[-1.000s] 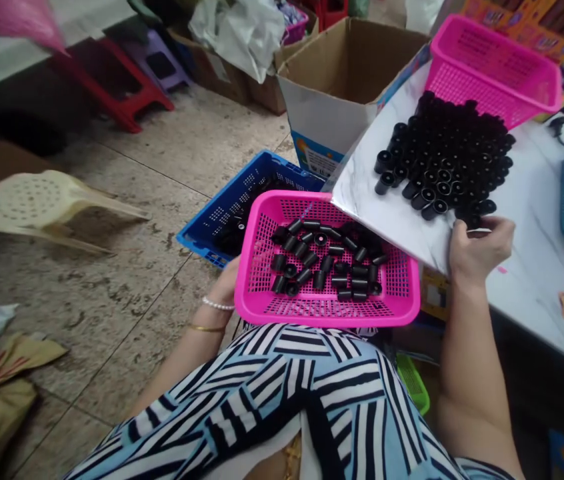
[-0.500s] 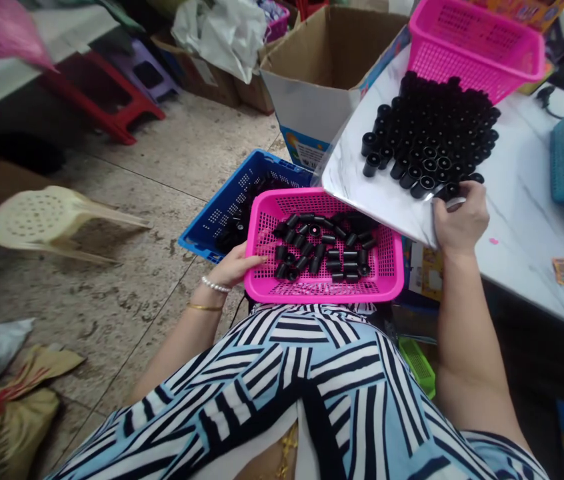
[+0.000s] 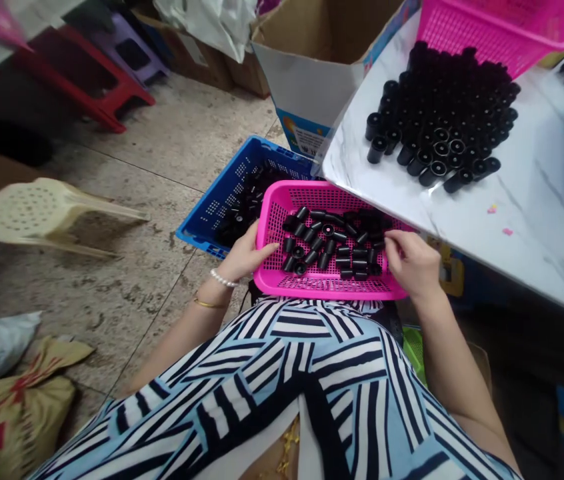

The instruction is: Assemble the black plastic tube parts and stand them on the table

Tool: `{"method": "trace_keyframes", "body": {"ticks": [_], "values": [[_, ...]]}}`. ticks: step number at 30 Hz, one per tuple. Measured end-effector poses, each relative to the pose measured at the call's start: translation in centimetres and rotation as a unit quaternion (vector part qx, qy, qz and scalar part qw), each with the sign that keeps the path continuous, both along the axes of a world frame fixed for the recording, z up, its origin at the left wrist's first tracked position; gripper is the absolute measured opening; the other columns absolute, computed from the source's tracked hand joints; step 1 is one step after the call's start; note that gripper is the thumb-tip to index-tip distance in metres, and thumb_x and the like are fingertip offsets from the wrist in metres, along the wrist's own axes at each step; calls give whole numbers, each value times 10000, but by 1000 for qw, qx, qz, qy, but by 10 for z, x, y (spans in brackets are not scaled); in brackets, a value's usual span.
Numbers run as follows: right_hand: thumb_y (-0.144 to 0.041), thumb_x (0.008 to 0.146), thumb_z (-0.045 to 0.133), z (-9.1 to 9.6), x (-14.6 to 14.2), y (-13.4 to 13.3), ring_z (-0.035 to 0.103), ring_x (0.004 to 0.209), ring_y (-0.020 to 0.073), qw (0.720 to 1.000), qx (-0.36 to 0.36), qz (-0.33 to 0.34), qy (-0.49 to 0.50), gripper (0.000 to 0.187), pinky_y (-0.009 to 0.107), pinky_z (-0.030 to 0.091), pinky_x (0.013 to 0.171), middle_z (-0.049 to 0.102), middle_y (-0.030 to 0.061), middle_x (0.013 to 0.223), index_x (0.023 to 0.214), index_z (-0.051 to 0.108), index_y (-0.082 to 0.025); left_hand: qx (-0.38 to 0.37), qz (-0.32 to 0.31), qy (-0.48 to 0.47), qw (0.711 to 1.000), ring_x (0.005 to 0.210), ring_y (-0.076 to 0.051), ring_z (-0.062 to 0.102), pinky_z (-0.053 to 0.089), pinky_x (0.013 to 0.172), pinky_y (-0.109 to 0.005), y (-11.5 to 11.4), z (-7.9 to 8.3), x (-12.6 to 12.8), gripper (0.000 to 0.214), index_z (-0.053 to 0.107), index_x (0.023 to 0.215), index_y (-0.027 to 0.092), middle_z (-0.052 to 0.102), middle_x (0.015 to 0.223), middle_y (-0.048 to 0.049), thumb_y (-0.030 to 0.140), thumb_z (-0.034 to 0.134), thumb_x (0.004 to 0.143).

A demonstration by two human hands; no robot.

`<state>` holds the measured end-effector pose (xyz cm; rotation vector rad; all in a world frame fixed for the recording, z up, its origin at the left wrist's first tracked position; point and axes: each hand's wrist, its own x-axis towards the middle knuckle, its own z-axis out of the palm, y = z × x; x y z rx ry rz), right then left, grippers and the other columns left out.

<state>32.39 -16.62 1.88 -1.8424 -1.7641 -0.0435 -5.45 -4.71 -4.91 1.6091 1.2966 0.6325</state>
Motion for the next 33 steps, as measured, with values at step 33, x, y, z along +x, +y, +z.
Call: {"method": "trace_keyframes", "body": {"ticks": [33], "values": [[-331, 813, 783, -11, -49, 17, 729, 868, 155, 811, -125, 13, 571, 368, 328, 615, 881, 757, 24, 1021, 1155, 693, -226, 193, -269, 193, 924, 958, -187, 672, 548, 868, -299, 35, 46, 128, 382, 525, 1279, 94, 689, 1125, -116, 198, 593, 918]]}}
